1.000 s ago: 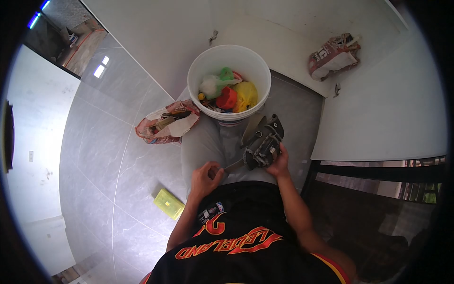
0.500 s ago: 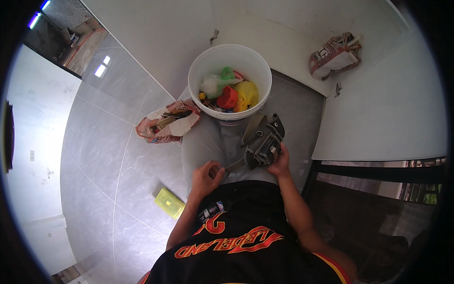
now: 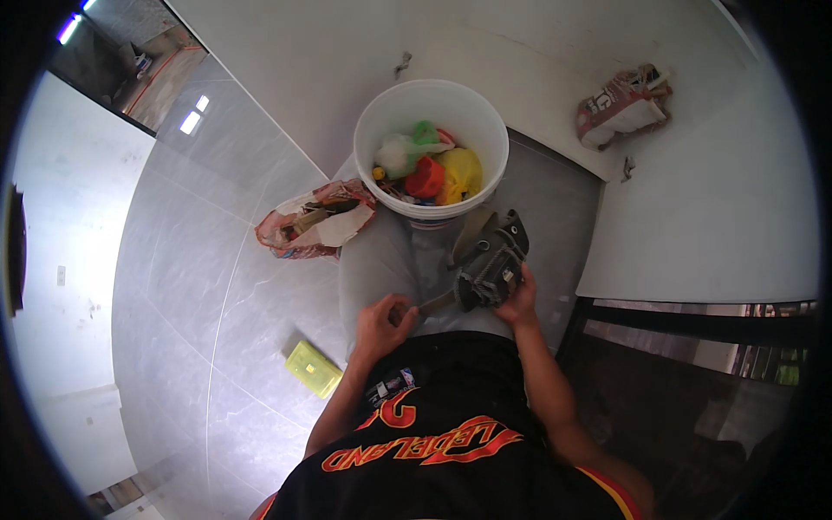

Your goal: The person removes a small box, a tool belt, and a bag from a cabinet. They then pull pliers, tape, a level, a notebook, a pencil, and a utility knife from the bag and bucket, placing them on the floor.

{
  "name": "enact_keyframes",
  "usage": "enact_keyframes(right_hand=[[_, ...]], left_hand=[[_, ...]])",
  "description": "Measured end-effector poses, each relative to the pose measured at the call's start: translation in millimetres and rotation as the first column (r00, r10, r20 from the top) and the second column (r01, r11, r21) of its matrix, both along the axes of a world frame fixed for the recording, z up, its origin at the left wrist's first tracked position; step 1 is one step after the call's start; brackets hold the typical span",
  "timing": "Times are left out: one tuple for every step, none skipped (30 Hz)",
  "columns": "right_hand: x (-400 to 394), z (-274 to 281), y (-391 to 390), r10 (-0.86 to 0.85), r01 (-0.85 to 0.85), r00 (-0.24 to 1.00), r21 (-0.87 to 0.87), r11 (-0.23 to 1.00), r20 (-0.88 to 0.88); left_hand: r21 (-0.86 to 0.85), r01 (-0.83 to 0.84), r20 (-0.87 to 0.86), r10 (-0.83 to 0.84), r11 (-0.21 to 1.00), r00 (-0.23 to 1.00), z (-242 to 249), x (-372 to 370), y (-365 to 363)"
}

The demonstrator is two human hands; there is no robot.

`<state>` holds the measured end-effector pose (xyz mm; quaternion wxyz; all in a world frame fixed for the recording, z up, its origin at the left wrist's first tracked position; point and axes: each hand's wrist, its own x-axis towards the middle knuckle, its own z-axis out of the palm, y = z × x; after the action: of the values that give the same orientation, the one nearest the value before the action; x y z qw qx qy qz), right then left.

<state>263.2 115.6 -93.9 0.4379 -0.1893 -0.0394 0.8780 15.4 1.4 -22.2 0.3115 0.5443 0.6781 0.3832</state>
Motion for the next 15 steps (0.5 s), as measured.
enact_keyframes(right_hand=[[0.2, -0.2, 0.1, -0.002, 0.002, 1.000, 0.008, 1.000, -0.002], [0.3, -0.5, -0.2, -0.004, 0.004, 1.000, 0.015, 1.000, -0.003], [0.5, -1.0, -0.5, -0.001, 0.001, 1.000, 0.014, 1.000, -0.004], [0.6, -1.1, -0.7, -0.003, 0.003, 1.000, 0.009, 1.000, 0.000], [0.3, -1.5, -0.6, -0.005, 0.005, 1.000, 0.004, 1.000, 0.005], [0.4, -1.6, -0.8, -0.002, 0.002, 1.000, 0.005, 1.000, 0.005], [-0.4, 1.3, -1.0, -0.001, 0.001, 1.000, 0.007, 1.000, 0.012], [-1.3, 3.3, -0.7, 0.001, -0.001, 1.000, 0.009, 1.000, 0.019], [-1.6, 2.7, -0.2, 0.003, -0.003, 1.000, 0.011, 1.000, 0.020], [-1.7, 1.8, 0.2, 0.004, -0.004, 1.000, 0.015, 1.000, 0.015], [-1.3, 0.9, 0.2, 0.005, -0.005, 1.000, 0.019, 1.000, 0.011], [-0.4, 0.2, -0.3, 0.006, -0.007, 1.000, 0.018, 1.000, 0.012], [-0.4, 0.7, -0.2, 0.006, -0.006, 1.000, 0.016, 1.000, 0.012], [-0.4, 1.0, -0.2, 0.006, -0.006, 1.000, 0.013, 1.000, 0.012], [-0.5, 1.3, -0.2, 0.007, -0.007, 1.000, 0.013, 1.000, 0.013]], left_hand=[[0.006, 0.002, -0.001, -0.002, 1.000, 1.000, -0.1, -0.2, 0.0], [0.005, 0.000, -0.001, 0.000, 1.000, 1.000, -0.7, -0.4, -0.1], [0.005, 0.004, -0.006, -0.004, 1.000, 1.000, -1.7, -0.6, -0.3], [0.005, 0.009, -0.010, -0.008, 1.000, 1.000, -2.2, -0.6, -0.5], [0.006, 0.006, -0.011, -0.006, 1.000, 1.000, -2.2, -0.6, -0.4], [0.014, 0.007, 0.001, -0.007, 1.000, 1.000, -1.8, -0.4, -0.3], [0.023, 0.007, 0.012, -0.007, 1.000, 1.000, -1.6, -0.4, 0.1], [0.024, 0.004, 0.012, -0.005, 1.000, 1.000, -1.8, -0.6, 0.3], [0.030, 0.006, 0.015, -0.007, 1.000, 1.000, -2.1, -0.7, 0.2], [0.036, 0.008, 0.017, -0.009, 0.999, 1.000, -2.3, -0.9, 0.3], [0.036, 0.007, 0.018, -0.007, 0.999, 1.000, -2.3, -0.9, 0.2], [0.032, 0.008, 0.017, -0.009, 0.999, 1.000, -2.1, -0.7, -0.3], [0.028, 0.011, 0.014, -0.011, 1.000, 1.000, -2.0, -0.8, -0.2], [0.028, 0.009, 0.015, -0.010, 1.000, 1.000, -2.0, -0.7, -0.4], [0.024, 0.008, 0.022, -0.009, 1.000, 1.000, -1.9, -0.7, -0.5]])
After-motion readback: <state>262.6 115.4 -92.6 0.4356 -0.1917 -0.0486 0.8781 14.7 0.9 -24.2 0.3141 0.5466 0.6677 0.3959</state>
